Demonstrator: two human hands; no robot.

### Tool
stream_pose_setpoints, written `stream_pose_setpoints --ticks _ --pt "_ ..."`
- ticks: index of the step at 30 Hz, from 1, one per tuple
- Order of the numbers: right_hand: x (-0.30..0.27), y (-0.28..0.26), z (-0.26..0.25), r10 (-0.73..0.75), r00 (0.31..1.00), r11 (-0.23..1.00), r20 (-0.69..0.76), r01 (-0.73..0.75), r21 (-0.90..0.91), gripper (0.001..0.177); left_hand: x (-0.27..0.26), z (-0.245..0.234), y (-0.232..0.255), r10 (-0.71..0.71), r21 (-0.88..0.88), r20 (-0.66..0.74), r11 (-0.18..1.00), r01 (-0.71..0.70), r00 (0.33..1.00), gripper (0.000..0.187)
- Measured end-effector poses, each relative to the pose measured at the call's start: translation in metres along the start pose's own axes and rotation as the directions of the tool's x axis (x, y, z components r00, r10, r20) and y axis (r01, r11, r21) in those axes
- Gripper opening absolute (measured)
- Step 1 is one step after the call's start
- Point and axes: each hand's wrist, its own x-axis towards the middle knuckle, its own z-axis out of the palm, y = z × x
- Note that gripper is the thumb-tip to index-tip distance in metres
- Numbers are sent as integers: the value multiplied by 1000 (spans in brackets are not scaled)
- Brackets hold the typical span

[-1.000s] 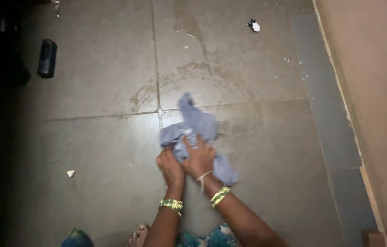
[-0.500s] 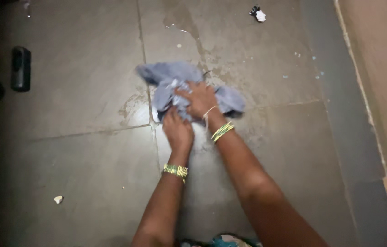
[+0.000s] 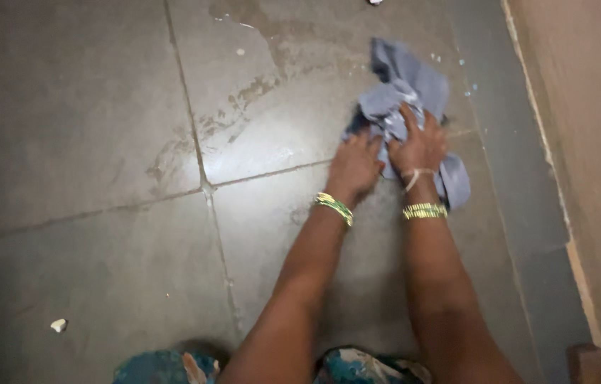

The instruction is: The person wipes a liquid spill on a tiled floor with a cloth, repeatedly scrubbing the wet area and moving the cloth across the tiles.

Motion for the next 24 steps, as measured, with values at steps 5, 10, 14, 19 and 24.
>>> stream_pose_setpoints --ticks 5,10,14,19,24 --pt "-92 34 -18 237 967 970 -97 -241 -36 76 -48 32 52 79 -22 57 997 -78 995 27" --pt "-170 6 -27 410 904 908 -121 -417 -44 80 -98 17 65 137 -104 67 986 -130 988 27" --pt "-181 -38 -14 347 929 936 -126 -351 -14 80 -126 -1 29 72 -48 28 996 -71 997 29" --pt "-178 -138 5 161 984 981 74 -168 101 82 -175 -45 -55 -137 70 -116 987 146 984 39" --pt "-169 -253 12 -221 926 962 305 157 223 81 -237 -102 -125 -447 91 -373 854 511 813 24"
